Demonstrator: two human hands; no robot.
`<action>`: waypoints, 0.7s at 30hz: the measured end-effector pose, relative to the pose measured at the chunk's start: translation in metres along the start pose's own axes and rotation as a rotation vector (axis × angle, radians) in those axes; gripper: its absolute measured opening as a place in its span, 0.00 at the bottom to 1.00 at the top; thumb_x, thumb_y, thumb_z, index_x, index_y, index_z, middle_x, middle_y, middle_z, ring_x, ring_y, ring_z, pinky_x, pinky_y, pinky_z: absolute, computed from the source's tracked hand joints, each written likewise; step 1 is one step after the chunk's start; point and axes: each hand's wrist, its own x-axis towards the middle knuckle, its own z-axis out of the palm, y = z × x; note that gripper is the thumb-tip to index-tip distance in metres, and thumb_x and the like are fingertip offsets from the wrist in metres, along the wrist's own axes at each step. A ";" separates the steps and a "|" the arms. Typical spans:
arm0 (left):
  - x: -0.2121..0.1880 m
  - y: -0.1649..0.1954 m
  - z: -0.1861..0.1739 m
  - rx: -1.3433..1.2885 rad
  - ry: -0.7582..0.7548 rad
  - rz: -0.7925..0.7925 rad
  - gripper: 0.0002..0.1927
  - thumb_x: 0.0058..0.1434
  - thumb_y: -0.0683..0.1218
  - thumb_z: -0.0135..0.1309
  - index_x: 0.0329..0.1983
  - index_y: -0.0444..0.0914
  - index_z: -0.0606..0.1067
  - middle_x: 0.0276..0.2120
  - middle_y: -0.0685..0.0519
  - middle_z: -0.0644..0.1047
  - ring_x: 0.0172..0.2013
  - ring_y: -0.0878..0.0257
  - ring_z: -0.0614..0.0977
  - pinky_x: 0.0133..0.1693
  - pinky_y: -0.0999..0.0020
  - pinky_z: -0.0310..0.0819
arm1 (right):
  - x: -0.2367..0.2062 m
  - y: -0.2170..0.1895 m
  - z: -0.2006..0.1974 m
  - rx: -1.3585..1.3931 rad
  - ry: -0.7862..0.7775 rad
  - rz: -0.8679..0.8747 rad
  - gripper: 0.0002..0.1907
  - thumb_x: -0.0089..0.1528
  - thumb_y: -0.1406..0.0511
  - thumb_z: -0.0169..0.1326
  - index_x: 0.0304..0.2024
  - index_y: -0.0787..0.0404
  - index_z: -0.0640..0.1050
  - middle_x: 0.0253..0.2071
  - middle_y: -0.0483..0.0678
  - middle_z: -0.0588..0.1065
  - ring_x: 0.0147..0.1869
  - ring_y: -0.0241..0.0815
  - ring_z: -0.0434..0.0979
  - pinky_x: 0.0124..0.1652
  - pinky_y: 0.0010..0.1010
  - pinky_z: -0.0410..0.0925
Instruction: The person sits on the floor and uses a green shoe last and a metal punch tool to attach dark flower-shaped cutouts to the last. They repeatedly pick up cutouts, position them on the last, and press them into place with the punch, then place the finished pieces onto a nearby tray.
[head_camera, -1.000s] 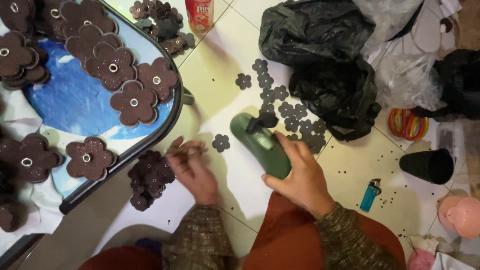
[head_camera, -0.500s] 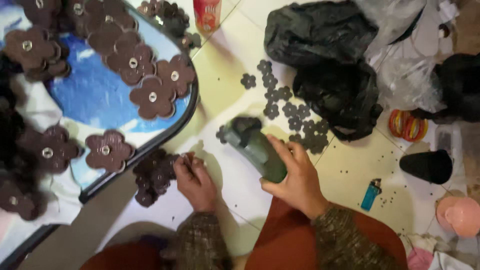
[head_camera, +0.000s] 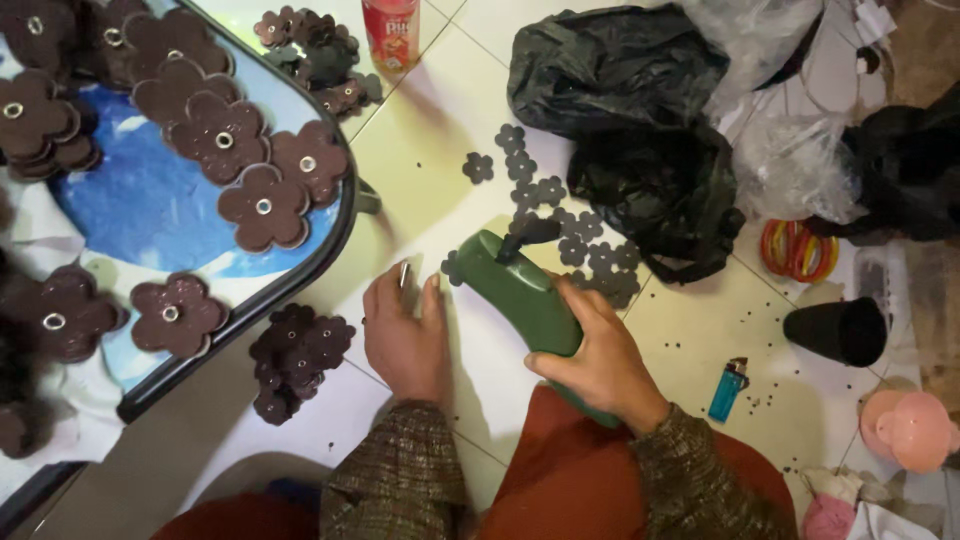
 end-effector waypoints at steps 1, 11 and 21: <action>0.002 0.001 0.003 -0.070 -0.004 -0.048 0.20 0.64 0.51 0.58 0.53 0.33 0.78 0.48 0.41 0.80 0.46 0.51 0.81 0.47 0.59 0.73 | 0.001 0.003 -0.001 -0.002 0.020 -0.024 0.51 0.46 0.55 0.69 0.68 0.65 0.64 0.54 0.57 0.71 0.57 0.53 0.74 0.53 0.39 0.68; 0.009 -0.011 0.037 -0.704 -0.229 -0.331 0.14 0.67 0.48 0.56 0.48 0.33 0.80 0.39 0.53 0.83 0.40 0.68 0.81 0.44 0.73 0.74 | -0.001 0.004 -0.003 0.105 0.003 0.010 0.51 0.45 0.56 0.68 0.67 0.68 0.65 0.53 0.57 0.71 0.58 0.52 0.74 0.53 0.39 0.68; 0.008 -0.016 0.035 -0.532 -0.135 -0.346 0.09 0.63 0.43 0.58 0.44 0.33 0.80 0.34 0.55 0.83 0.35 0.71 0.81 0.40 0.76 0.74 | -0.001 -0.012 -0.004 0.169 -0.016 -0.001 0.48 0.45 0.58 0.67 0.68 0.60 0.68 0.54 0.55 0.73 0.57 0.50 0.76 0.53 0.38 0.69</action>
